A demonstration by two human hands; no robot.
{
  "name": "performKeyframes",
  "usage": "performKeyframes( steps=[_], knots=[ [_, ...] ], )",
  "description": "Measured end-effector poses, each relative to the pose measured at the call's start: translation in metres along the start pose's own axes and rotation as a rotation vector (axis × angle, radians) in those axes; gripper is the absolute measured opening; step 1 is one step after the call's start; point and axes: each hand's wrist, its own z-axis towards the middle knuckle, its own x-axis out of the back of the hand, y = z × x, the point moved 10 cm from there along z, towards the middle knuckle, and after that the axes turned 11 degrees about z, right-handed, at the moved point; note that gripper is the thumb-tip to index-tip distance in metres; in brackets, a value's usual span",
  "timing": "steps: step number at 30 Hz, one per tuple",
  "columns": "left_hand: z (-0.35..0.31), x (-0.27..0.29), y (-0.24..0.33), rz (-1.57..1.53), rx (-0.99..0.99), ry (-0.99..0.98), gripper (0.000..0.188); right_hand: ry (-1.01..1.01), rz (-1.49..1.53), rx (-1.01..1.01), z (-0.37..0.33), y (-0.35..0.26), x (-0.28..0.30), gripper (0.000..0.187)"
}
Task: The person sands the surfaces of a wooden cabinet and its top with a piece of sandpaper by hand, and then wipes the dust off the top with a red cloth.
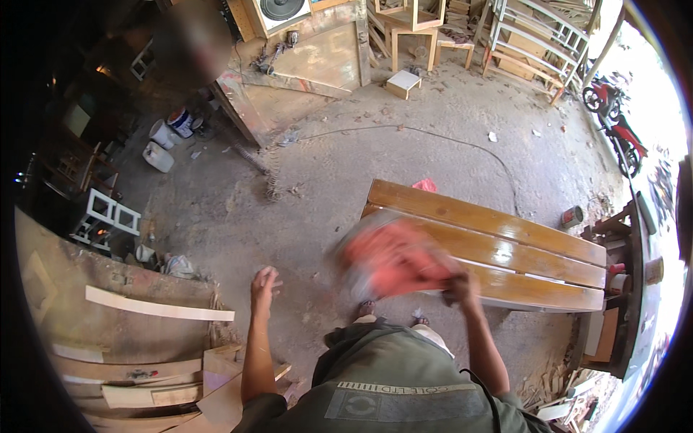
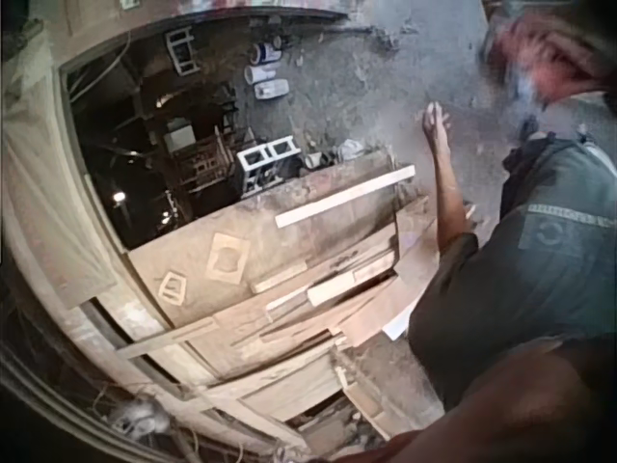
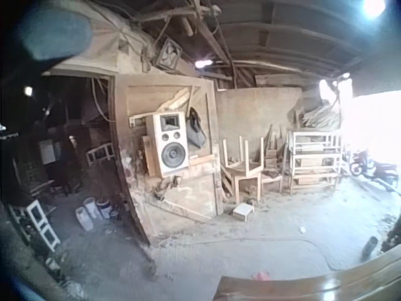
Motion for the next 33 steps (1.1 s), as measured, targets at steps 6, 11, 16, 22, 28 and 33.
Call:
performKeyframes(
  steps=[6, 11, 16, 22, 28, 33],
  knots=[
    [0.046, -0.119, -0.01, 0.147, -0.239, -0.151, 0.051, 1.276, 0.544, 1.021, -0.229, 0.051, 0.356, 0.024],
    [0.052, -0.149, 0.041, 0.307, -0.517, -0.197, 0.05, 1.585, 0.259, 0.705, -0.274, 0.024, 0.382, 0.028],
    [0.078, -0.087, 0.077, 0.019, -0.513, 0.168, 0.048, 0.452, -0.107, 0.135, -0.045, -0.02, 0.067, 0.036],
    [0.052, -0.008, 0.235, -0.263, -0.761, 0.138, 0.045, -0.981, -0.463, 1.006, -0.147, -0.217, -0.357, 0.044],
    [-0.021, 0.028, 0.333, 0.022, -1.139, 0.054, 0.057, -0.4, -0.639, 1.369, -0.125, -0.222, -0.273, 0.043],
    [0.039, 0.042, 0.284, 0.297, -1.008, 0.166, 0.056, 1.12, 0.388, 0.483, -0.184, -0.013, 0.223, 0.027]
  ],
)
